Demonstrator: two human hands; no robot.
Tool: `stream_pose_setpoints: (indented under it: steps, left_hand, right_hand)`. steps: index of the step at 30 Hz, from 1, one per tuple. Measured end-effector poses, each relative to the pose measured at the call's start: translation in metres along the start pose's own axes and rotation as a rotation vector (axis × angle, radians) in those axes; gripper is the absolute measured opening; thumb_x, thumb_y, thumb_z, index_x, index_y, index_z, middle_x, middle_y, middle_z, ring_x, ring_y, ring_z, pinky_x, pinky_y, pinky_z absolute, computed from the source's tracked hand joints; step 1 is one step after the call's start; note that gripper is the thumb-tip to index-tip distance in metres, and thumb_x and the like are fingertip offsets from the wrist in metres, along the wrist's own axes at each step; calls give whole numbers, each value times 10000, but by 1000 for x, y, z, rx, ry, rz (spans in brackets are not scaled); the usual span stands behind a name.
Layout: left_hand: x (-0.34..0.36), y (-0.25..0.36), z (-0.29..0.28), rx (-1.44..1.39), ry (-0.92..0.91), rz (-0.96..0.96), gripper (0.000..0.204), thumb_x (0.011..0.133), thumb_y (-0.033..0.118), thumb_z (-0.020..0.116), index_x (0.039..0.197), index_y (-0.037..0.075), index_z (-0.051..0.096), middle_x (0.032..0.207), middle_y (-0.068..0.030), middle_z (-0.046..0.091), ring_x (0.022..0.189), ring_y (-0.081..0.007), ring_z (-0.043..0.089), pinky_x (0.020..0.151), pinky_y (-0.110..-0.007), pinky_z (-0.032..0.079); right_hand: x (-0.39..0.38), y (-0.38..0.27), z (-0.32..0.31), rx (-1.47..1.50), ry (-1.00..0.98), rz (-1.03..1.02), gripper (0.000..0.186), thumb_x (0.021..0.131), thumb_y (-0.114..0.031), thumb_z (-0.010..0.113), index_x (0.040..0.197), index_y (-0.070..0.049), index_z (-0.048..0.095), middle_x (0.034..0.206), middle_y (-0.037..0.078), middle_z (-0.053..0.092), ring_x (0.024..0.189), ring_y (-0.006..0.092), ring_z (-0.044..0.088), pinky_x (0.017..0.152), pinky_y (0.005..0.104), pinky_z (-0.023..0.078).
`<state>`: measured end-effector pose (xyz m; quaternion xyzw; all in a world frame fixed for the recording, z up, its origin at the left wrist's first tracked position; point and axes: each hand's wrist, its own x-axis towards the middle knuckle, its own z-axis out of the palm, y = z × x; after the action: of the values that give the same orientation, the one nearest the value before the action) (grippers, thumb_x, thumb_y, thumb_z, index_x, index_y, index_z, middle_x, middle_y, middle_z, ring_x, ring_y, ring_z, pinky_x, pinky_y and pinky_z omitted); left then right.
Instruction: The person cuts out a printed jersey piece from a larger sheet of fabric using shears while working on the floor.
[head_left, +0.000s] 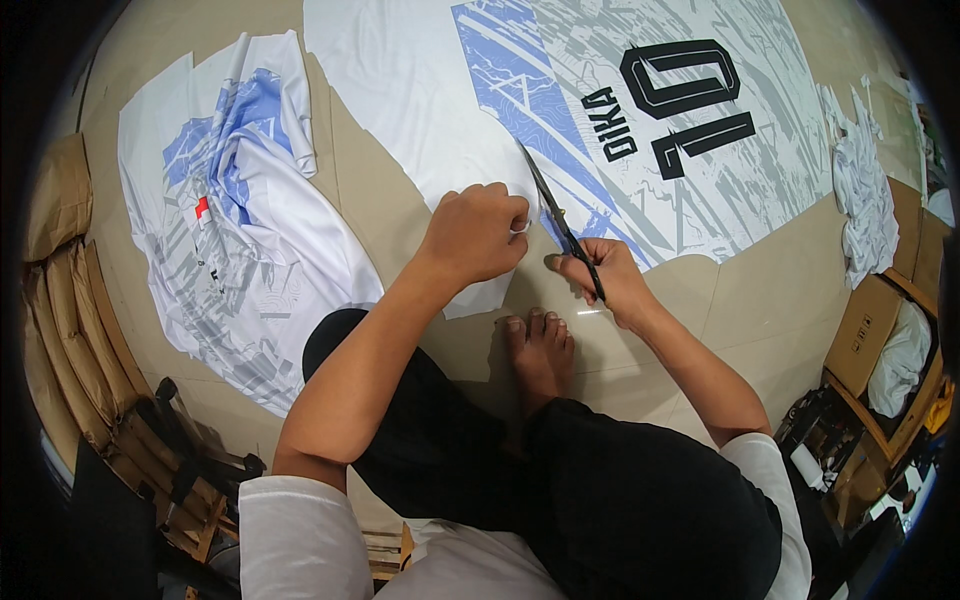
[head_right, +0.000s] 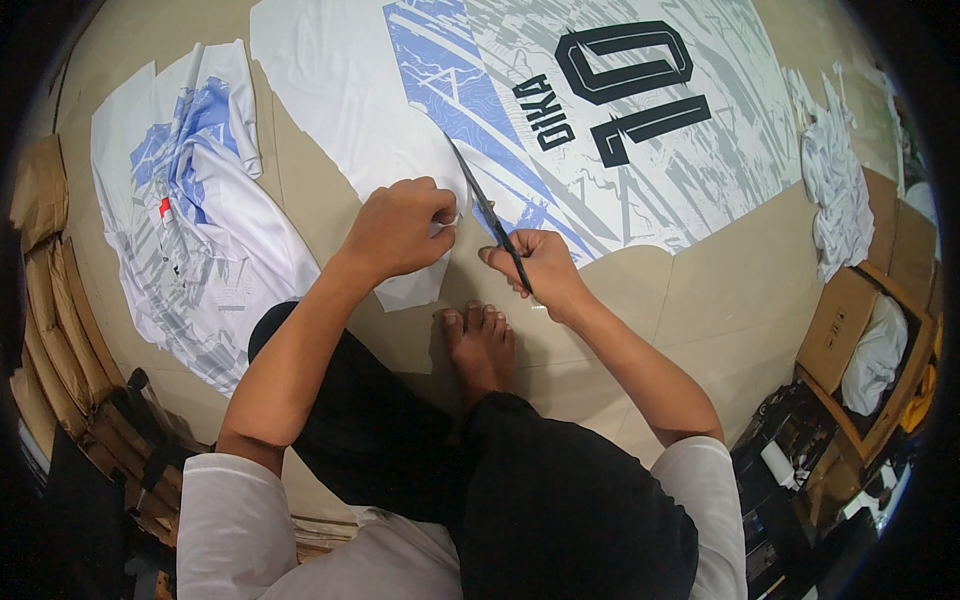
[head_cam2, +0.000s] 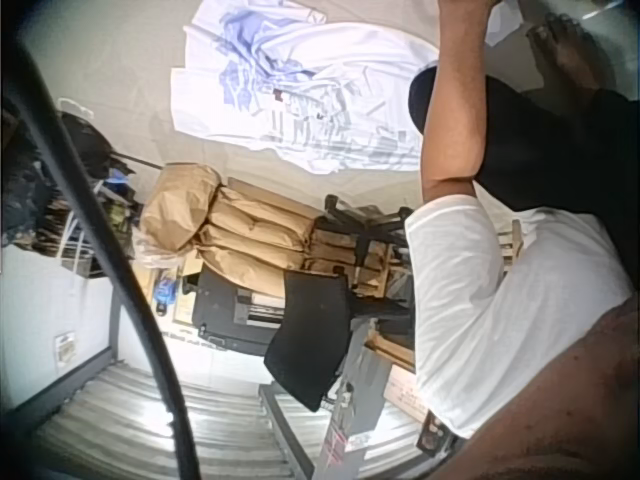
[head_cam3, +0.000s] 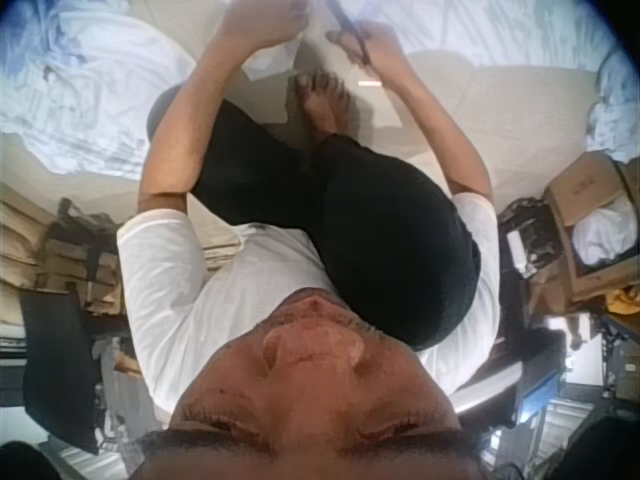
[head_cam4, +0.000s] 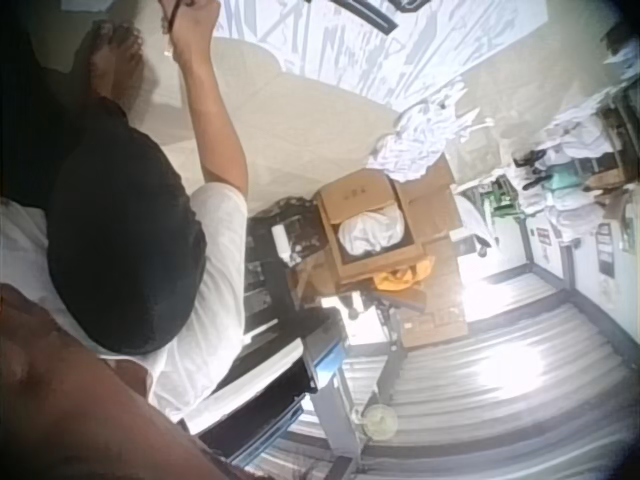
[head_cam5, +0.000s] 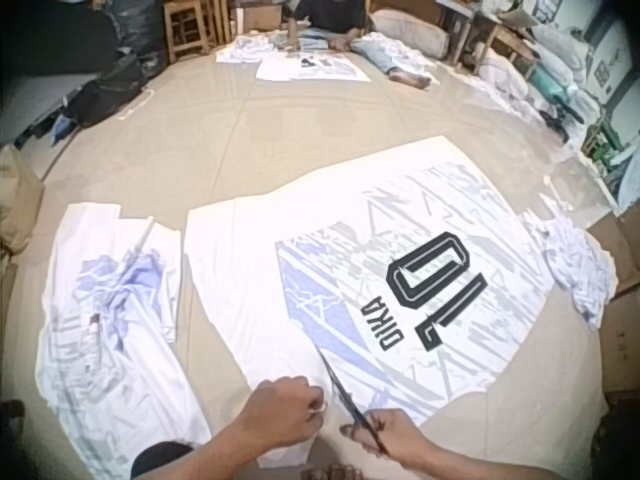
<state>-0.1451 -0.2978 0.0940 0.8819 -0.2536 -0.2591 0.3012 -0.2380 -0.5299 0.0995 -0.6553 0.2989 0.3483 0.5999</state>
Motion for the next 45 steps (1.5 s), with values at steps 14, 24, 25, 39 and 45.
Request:
stream_pose_setpoints:
  steps: [14, 24, 25, 39, 45]
  left_hand:
    - [-1, -1, 1, 12, -2, 2, 142, 876, 237, 757, 913, 102, 729, 945, -108, 715, 923, -341, 715, 814, -480, 557]
    - [0, -1, 0, 11, -22, -9, 157, 883, 249, 760, 921, 99, 731, 951, -113, 719, 927, -343, 717, 817, -478, 554]
    - [0, -1, 0, 10, -24, -10, 161, 885, 252, 761, 921, 99, 731, 952, -114, 720, 929, -343, 718, 817, -478, 554]
    - [0, 0, -2, 22, -46, -22, 167, 897, 264, 758, 933, 103, 738, 968, -115, 720, 958, -343, 717, 837, -485, 555]
    - [-1, 1, -3, 23, -61, -33, 170, 906, 274, 760, 956, 113, 738, 992, -107, 719, 977, -344, 714, 863, -486, 550]
  right_hand:
    - [7, -9, -3, -51, -12, -5, 383, 901, -298, 899, 731, -73, 641, 578, 0, 568, 474, 74, 496, 455, 246, 378]
    - [8, -14, -10, -99, -13, 4, 335, 897, -270, 898, 765, -47, 687, 587, -3, 577, 476, 65, 493, 454, 244, 372]
    - [8, -15, -10, -107, -12, 6, 332, 897, -269, 897, 766, -46, 689, 589, -3, 578, 476, 65, 493, 454, 244, 372]
    - [18, -20, -11, -56, -47, -5, 332, 891, -256, 897, 740, -59, 676, 593, -6, 582, 469, 63, 476, 455, 246, 352]
    - [18, -29, -11, -68, -52, -10, 312, 905, -239, 882, 748, -57, 683, 575, -16, 559, 463, 57, 459, 458, 248, 335]
